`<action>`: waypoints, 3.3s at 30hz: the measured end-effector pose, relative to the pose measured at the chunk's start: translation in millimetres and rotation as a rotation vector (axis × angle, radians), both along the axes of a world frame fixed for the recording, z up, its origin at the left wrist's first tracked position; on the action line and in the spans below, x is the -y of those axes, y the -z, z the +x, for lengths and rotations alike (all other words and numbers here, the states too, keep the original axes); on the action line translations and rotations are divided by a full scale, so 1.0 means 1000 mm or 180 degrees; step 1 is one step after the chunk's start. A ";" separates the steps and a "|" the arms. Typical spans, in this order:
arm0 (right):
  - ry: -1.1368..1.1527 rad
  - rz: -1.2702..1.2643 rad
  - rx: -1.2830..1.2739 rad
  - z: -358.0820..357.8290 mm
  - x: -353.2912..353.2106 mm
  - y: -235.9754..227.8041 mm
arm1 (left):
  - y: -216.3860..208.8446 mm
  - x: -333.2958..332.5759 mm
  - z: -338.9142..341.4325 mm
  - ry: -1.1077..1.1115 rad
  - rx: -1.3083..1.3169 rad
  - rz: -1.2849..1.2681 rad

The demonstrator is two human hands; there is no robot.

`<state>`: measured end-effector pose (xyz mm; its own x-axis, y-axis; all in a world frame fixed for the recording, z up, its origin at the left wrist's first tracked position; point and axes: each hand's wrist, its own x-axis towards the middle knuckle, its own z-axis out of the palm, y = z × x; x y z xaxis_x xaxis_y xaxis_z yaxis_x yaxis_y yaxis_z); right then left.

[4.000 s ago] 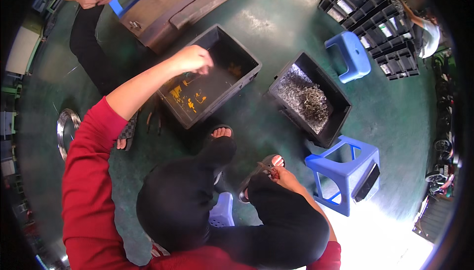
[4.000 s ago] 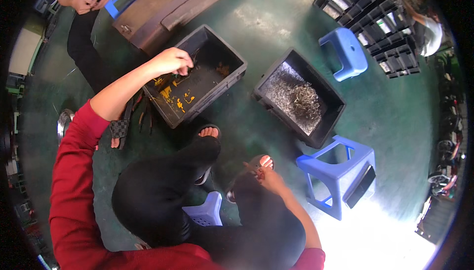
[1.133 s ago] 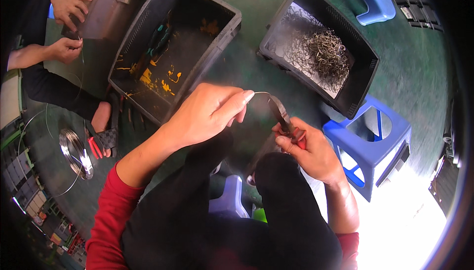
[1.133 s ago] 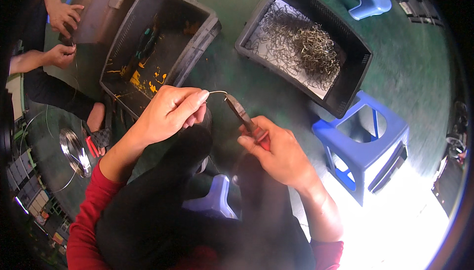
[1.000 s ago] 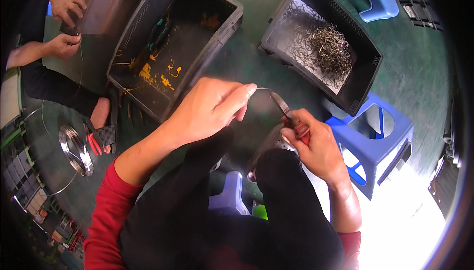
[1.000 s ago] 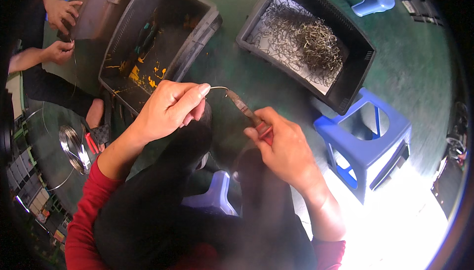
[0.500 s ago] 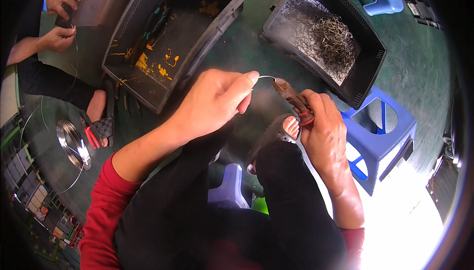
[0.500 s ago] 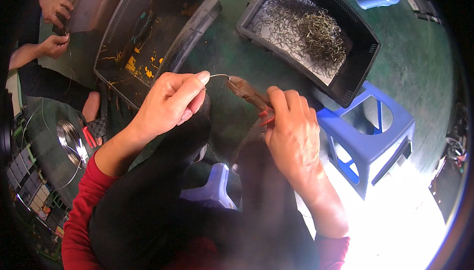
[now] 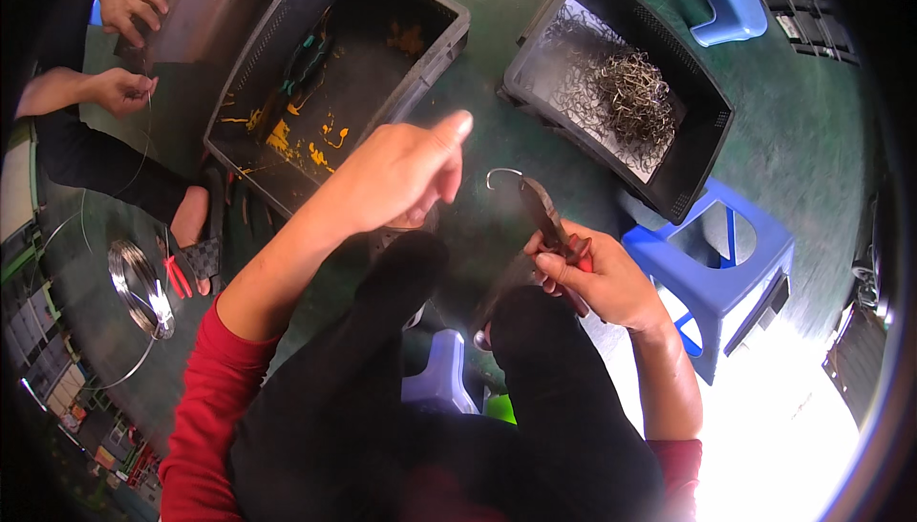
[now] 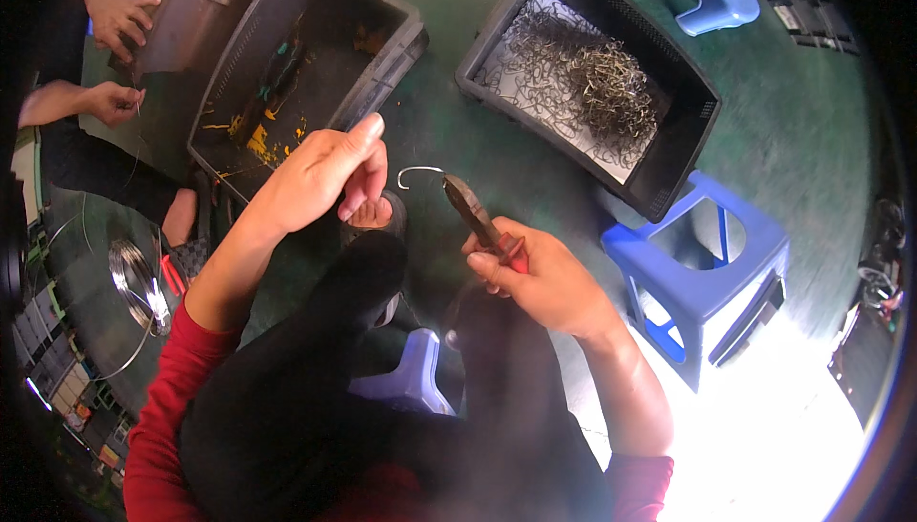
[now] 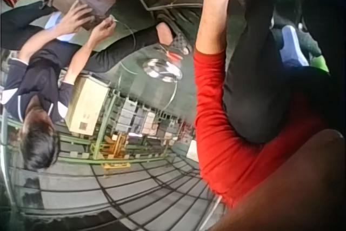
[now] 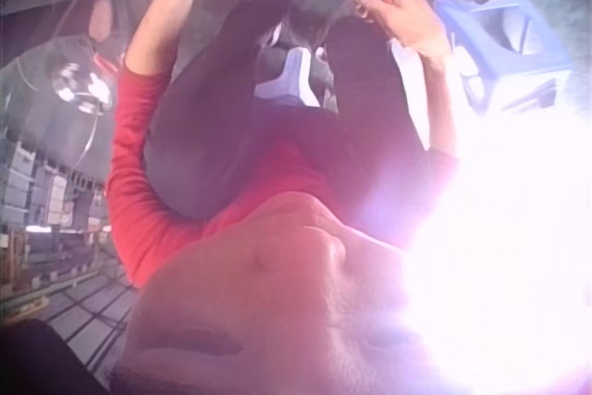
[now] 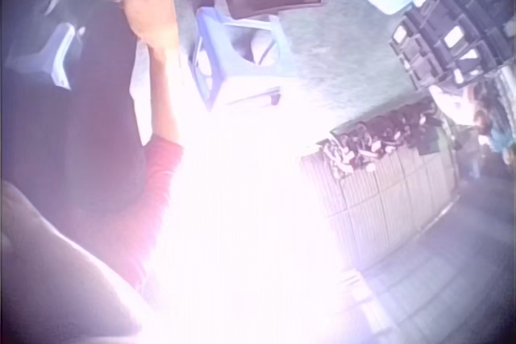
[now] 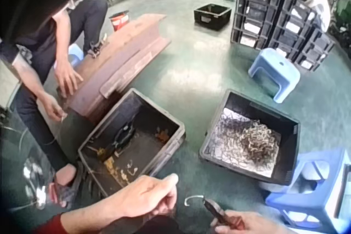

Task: The person uses pliers to bend small metal wires into loop shapes. They pick up wires from a black tray, bend them with the pliers, and place the finished pieces back into the tray.

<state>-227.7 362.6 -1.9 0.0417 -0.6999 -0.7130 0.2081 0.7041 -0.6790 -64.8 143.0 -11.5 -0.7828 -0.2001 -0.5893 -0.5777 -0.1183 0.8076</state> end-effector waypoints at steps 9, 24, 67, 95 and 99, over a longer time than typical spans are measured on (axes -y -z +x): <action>-0.0879 0.0009 -0.1591 -0.002 0.005 -0.007 | 0.003 0.015 -0.017 0.0494 -0.0114 0.0013; -0.1204 -0.1254 -0.5545 0.006 0.005 -0.004 | 0.008 -0.029 -0.002 -0.1070 0.0952 0.2565; -0.0369 0.0133 -0.1449 0.005 0.002 -0.009 | 0.007 -0.026 -0.001 0.0376 -0.0278 -0.1092; -0.0577 -0.0539 -0.2903 0.013 -0.006 -0.011 | 0.013 -0.042 0.000 -0.0161 -0.0029 0.0259; -0.0639 -0.0697 -0.3481 0.016 -0.005 -0.008 | 0.010 -0.042 -0.001 -0.0276 0.0157 0.0755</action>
<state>-211.9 367.5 6.4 -0.4032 -0.8650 -0.2988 -0.6761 0.5016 -0.5397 -65.5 184.9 -21.9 -0.7379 -0.1169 -0.6647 -0.5951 -0.3520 0.7225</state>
